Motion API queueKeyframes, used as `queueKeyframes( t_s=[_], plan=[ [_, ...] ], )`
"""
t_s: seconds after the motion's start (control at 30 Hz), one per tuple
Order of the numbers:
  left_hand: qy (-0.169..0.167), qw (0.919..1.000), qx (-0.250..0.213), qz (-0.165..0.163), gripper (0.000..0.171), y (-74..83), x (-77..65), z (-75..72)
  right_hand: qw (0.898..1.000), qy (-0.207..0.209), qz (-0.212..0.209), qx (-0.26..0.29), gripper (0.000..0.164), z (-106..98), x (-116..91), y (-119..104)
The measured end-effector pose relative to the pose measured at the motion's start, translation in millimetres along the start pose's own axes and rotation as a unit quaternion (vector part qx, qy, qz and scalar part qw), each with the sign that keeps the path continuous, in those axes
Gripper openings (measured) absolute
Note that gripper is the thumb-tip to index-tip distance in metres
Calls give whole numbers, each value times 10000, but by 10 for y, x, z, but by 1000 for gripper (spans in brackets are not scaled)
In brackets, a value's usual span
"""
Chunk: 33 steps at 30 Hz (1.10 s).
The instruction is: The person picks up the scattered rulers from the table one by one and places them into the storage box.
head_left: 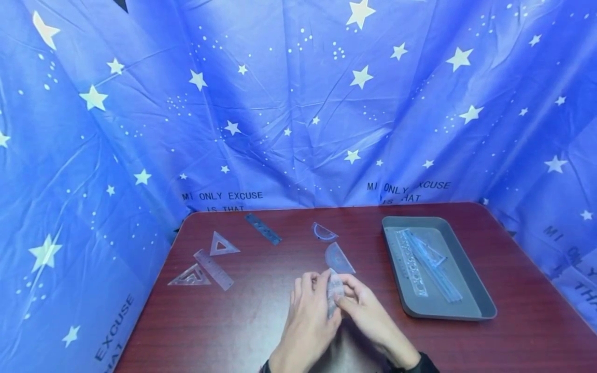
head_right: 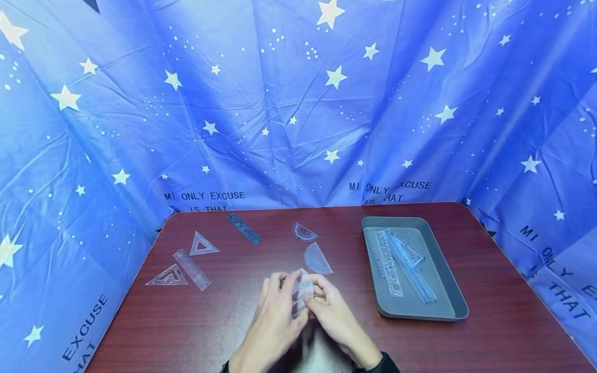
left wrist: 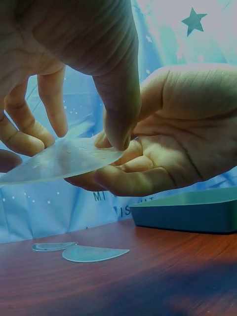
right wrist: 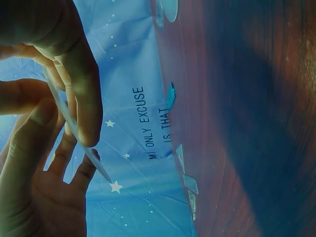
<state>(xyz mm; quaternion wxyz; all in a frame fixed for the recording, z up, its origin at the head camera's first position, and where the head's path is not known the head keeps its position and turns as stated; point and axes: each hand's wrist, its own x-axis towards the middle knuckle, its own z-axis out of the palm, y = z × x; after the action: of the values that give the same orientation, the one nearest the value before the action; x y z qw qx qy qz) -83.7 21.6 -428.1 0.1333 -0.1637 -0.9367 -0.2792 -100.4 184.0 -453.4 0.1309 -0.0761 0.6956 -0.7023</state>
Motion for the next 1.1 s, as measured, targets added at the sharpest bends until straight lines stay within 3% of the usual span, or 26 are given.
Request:
queueKeyframes(
  t_s=[0.23,0.53,0.77,0.93,1.1],
  plan=[
    [-135,9985,-508,-162,67,-82,11,-61,9998,81,-193,45,51,-80,-1,-27],
    [-15,9962,-561,-666,57,-327,47,-207,9924,775,-357,-885,49,-428,16,-217],
    [-272,9902,-553,-1253,51,-494,48,-266,9715,1173,-814,-1890,47,-807,29,-409],
    [-342,9872,-582,-1448,49,-549,35,-259,9542,1411,-946,-2463,46,-1037,39,-533],
    [-381,9848,-614,-1581,50,-577,24,-253,9300,1633,-922,-3161,45,-1250,57,-641]
  ],
)
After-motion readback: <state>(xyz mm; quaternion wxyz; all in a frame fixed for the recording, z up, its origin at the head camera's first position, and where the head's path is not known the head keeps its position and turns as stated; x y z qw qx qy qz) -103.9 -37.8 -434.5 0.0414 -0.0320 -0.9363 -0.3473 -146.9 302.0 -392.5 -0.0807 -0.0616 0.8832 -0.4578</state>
